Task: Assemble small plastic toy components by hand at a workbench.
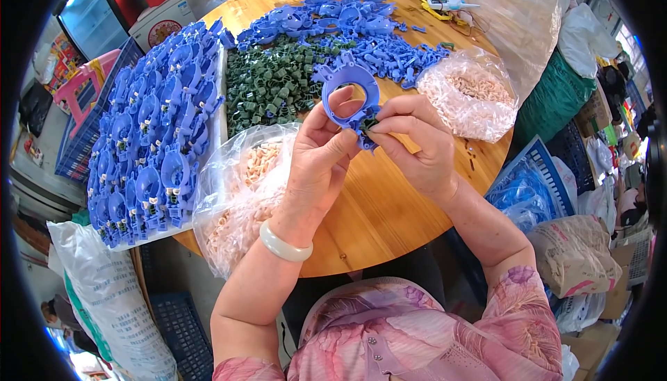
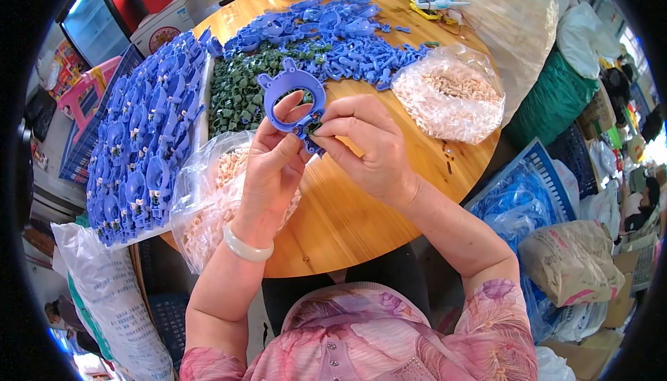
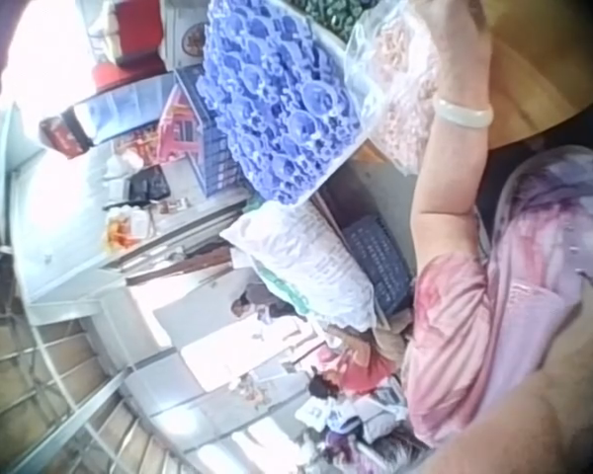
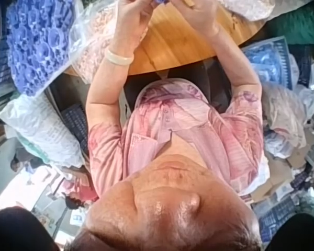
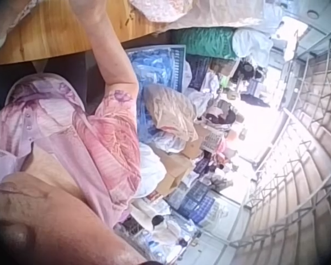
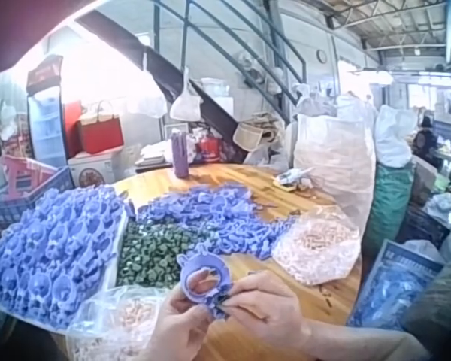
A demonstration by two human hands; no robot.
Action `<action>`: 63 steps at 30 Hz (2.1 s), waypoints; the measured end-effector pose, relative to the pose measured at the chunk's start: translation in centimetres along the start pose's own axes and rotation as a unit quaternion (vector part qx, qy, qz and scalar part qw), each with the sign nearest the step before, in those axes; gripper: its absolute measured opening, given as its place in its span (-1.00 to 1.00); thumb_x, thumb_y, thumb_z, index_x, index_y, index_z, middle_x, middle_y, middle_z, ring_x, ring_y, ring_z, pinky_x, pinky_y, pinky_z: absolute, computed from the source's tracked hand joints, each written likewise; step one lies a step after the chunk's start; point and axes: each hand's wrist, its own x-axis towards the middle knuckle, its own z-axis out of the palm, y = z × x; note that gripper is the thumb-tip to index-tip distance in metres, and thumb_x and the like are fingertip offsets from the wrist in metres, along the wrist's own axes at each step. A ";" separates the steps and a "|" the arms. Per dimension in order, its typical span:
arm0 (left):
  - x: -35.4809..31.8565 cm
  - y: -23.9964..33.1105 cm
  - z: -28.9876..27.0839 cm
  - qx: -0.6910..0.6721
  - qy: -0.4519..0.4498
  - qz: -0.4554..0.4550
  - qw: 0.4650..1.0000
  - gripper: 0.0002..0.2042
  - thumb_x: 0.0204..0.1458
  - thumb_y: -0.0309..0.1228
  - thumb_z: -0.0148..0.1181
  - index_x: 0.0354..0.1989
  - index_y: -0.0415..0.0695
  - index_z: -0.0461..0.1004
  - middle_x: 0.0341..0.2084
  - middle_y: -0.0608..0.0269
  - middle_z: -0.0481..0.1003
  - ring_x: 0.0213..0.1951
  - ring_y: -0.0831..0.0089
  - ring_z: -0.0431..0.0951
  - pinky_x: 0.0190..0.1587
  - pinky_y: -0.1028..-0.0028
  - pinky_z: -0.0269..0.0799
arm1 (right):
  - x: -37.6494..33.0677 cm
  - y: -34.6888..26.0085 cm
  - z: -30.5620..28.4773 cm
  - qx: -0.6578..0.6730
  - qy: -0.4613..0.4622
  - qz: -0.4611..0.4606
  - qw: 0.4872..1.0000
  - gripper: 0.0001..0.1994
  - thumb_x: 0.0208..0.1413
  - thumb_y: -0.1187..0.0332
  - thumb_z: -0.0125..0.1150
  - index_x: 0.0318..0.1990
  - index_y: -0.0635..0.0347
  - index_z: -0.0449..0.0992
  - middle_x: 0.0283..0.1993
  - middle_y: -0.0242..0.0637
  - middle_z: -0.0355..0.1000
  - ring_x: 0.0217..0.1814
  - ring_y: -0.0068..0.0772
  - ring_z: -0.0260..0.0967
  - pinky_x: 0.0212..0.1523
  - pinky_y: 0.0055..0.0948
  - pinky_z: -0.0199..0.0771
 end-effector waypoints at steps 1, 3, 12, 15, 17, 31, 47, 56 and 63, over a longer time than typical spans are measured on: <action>0.0 0.0 0.0 -0.002 0.001 -0.003 1.000 -0.48 -0.04 -0.53 0.23 0.14 -0.20 0.22 -0.02 0.18 0.37 -0.02 0.42 0.44 -0.01 0.43 0.41 | 0.0 0.0 0.0 -0.009 -0.001 -0.002 1.000 -0.83 -0.27 0.61 0.32 -0.45 0.22 0.50 -0.29 -0.30 0.41 -0.27 -0.31 0.37 -0.27 -0.45 0.37; 0.0 0.0 0.2 -0.008 0.002 -0.004 1.000 -0.48 -0.04 -0.53 0.23 0.14 -0.21 0.22 -0.02 0.18 0.38 -0.03 0.43 0.44 -0.01 0.45 0.41 | 0.0 0.1 0.0 -0.022 0.001 -0.014 1.000 -0.83 -0.27 0.60 0.32 -0.45 0.21 0.50 -0.28 -0.30 0.41 -0.28 -0.31 0.36 -0.29 -0.44 0.36; 0.1 -0.2 -0.3 0.035 0.006 -0.002 0.999 -0.52 -0.04 -0.56 0.21 0.11 -0.20 0.26 -0.06 0.21 0.41 -0.06 0.46 0.45 -0.02 0.46 0.41 | 0.2 -1.2 -0.9 -0.177 -0.089 -0.060 0.978 -0.81 -0.24 0.51 0.29 -0.37 0.16 0.51 -0.21 -0.33 0.37 -0.29 -0.29 0.33 -0.25 -0.35 0.30; 0.2 -0.3 -0.1 0.010 0.000 -0.013 1.000 -0.54 -0.02 -0.55 0.19 0.11 -0.20 0.26 -0.05 0.20 0.41 -0.04 0.45 0.44 -0.01 0.43 0.41 | -0.2 -0.7 -0.8 -0.134 -0.083 -0.033 0.987 -0.82 -0.20 0.50 0.27 -0.36 0.16 0.51 -0.20 -0.32 0.37 -0.26 -0.27 0.32 -0.23 -0.34 0.30; 0.2 -0.4 0.2 -0.011 -0.009 -0.018 1.000 -0.54 0.00 -0.54 0.17 0.11 -0.20 0.25 -0.04 0.19 0.40 -0.04 0.44 0.44 -0.01 0.42 0.41 | -0.2 -0.7 -1.0 -0.089 -0.070 -0.015 0.993 -0.83 -0.19 0.50 0.27 -0.36 0.16 0.51 -0.21 -0.32 0.37 -0.25 -0.26 0.32 -0.22 -0.34 0.30; -0.1 -1.5 0.6 -0.039 0.043 -0.103 0.993 -0.76 0.06 -0.35 0.14 -0.11 -0.10 0.36 -0.34 0.46 0.40 -0.31 0.63 0.43 -0.25 0.48 0.43 | 5.9 -2.3 1.4 0.047 -0.196 0.025 0.979 -0.93 -0.02 0.46 0.13 -0.41 0.22 0.51 -0.40 -0.20 0.39 -0.37 -0.18 0.40 -0.36 -0.37 0.41; 0.4 -4.0 -2.0 -0.078 0.090 -0.110 0.987 -0.74 0.07 -0.28 0.11 -0.10 -0.09 0.35 -0.12 0.33 0.41 -0.10 0.46 0.44 -0.14 0.32 0.43 | 7.0 -0.9 15.3 -0.175 -0.559 -0.091 0.805 -0.86 -0.08 0.40 0.14 -0.36 0.19 0.57 -0.35 -0.14 0.50 -0.28 -0.10 0.47 -0.26 -0.28 0.47; -0.1 -3.4 -2.1 -0.044 0.050 -0.101 0.993 -0.76 0.01 -0.38 0.12 -0.13 -0.11 0.39 -0.19 0.31 0.44 -0.13 0.36 0.45 -0.08 0.30 0.34 | 9.1 -1.7 11.2 0.165 -0.538 0.198 0.802 -0.82 0.08 0.49 0.08 -0.17 0.20 0.52 -0.39 -0.35 0.46 -0.42 -0.63 0.35 -0.39 -0.64 0.39; 0.4 -4.3 -3.2 -0.047 0.031 -0.120 0.991 -0.75 0.01 -0.41 0.10 -0.10 -0.06 0.36 -0.19 0.36 0.41 -0.18 0.43 0.45 -0.15 0.32 0.36 | 7.9 -1.7 6.9 0.362 -0.436 0.284 0.774 -0.84 0.05 0.50 0.13 -0.23 0.32 0.34 -0.39 -0.28 0.44 -0.44 -0.55 0.41 -0.42 -0.59 0.41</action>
